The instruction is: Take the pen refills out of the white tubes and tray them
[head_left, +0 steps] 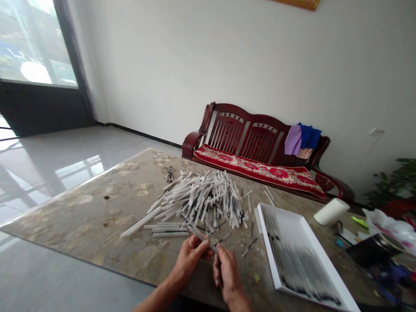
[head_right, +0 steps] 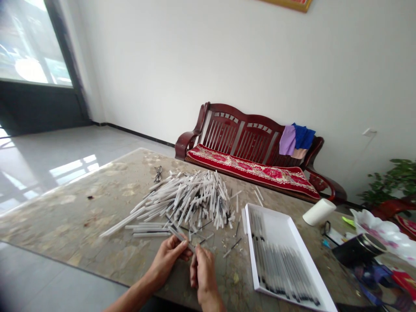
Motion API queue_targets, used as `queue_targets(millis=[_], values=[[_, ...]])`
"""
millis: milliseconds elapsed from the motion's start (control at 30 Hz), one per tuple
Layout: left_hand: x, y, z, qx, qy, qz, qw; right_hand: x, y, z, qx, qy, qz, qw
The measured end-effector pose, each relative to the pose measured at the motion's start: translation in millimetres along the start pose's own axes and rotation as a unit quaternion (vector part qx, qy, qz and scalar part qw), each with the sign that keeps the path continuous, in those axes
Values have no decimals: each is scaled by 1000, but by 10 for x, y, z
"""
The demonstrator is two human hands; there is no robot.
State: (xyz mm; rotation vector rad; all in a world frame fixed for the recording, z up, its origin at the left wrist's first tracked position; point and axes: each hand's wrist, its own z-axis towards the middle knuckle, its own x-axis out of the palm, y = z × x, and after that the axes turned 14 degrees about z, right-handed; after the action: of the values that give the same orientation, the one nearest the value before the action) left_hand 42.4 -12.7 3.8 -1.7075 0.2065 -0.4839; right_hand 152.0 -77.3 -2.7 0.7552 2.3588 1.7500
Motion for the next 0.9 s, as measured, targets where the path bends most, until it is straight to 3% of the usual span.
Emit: queue_targets(millis=[67, 133, 233, 333, 433, 500, 600, 733, 900], values=[[-5, -12, 0, 10, 3, 12, 1000, -7, 36, 13, 40, 37, -5, 999], [-25, -27, 14, 19, -9, 26, 999, -46, 131, 75, 27, 63, -61, 996], [-100, -45, 58, 29, -49, 77, 995, -120, 356, 290, -137, 29, -211, 967], [-214, -46, 110, 42, -58, 169, 983, -135, 598, 577, -294, -6, -383, 876], [-314, -32, 145, 57, -48, 256, 964, -86, 773, 800, -304, 61, -574, 758], [-352, -20, 151, 75, -50, 286, 954, -52, 839, 882, -287, 98, -640, 706], [-365, -1, 141, 84, -50, 264, 959, -37, 886, 931, -278, 121, -671, 677], [-348, 6, 136, 18, -28, 134, 990, -41, 917, 939, -273, 139, -705, 639], [-320, -49, 122, -51, -19, 3, 999, 23, 926, 939, -281, 153, -711, 626]])
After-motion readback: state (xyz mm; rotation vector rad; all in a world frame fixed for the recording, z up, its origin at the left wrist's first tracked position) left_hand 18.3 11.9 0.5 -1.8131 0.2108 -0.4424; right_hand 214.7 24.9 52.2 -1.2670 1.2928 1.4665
